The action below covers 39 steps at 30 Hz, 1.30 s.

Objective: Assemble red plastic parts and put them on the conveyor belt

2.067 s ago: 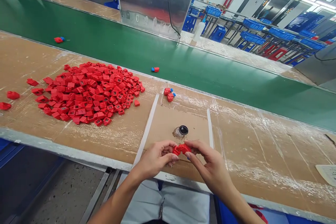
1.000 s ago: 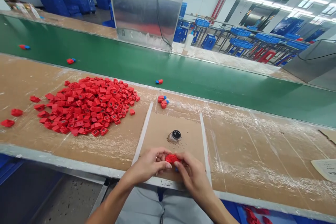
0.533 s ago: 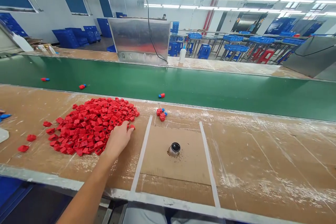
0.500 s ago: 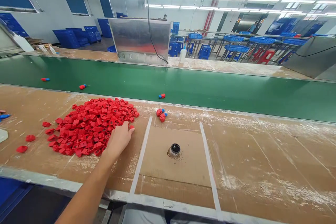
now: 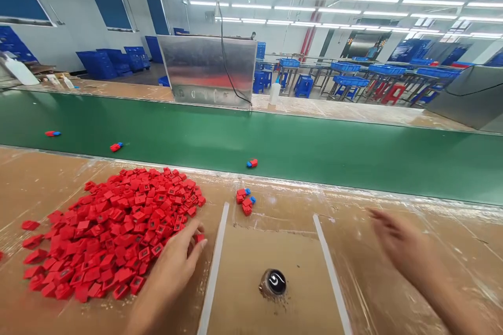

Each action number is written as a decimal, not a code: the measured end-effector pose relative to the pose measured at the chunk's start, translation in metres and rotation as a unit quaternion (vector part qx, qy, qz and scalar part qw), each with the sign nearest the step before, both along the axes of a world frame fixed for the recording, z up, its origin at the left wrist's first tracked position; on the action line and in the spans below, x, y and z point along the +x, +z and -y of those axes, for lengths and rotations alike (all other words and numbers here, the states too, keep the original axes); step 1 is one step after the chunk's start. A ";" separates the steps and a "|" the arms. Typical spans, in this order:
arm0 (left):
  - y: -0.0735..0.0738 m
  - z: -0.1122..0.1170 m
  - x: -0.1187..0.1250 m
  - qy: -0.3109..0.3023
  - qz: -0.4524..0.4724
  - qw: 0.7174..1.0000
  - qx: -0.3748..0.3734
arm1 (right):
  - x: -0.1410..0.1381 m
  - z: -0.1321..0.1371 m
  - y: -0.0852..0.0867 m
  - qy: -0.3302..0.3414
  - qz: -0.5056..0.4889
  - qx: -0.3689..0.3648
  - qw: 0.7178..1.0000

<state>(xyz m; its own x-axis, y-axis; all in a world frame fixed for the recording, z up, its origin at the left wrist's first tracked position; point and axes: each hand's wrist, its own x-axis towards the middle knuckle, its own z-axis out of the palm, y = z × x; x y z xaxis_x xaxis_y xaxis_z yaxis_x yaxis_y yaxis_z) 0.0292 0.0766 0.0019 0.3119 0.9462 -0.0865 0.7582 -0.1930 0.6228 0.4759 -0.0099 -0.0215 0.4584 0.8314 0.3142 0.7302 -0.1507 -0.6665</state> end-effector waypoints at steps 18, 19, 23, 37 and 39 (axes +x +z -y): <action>-0.032 0.049 -0.011 0.096 0.368 0.907 -0.181 | -0.127 -0.233 0.001 0.005 -0.007 -0.193 0.981; -0.032 0.053 -0.005 0.082 0.382 0.903 -0.179 | -0.119 -0.220 0.004 0.015 -0.020 -0.184 0.983; -0.029 0.076 0.021 0.026 0.409 0.882 -0.232 | -0.088 -0.143 0.012 0.082 -0.094 -0.174 0.977; -0.054 0.124 0.071 -0.036 0.424 0.868 -0.255 | -0.126 0.067 0.023 0.259 -0.052 -0.059 0.963; -0.054 0.126 0.068 -0.046 0.431 0.864 -0.255 | -0.138 0.067 0.026 0.278 0.041 -0.034 0.959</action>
<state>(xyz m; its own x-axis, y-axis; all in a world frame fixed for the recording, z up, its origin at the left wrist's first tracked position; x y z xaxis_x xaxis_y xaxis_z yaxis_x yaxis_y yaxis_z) 0.0972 -0.0497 -0.0520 0.5411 0.8209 -0.1826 -0.0339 0.2383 0.9706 0.3378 -0.0766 0.0044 -0.0857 0.9599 0.2670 0.7597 0.2363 -0.6058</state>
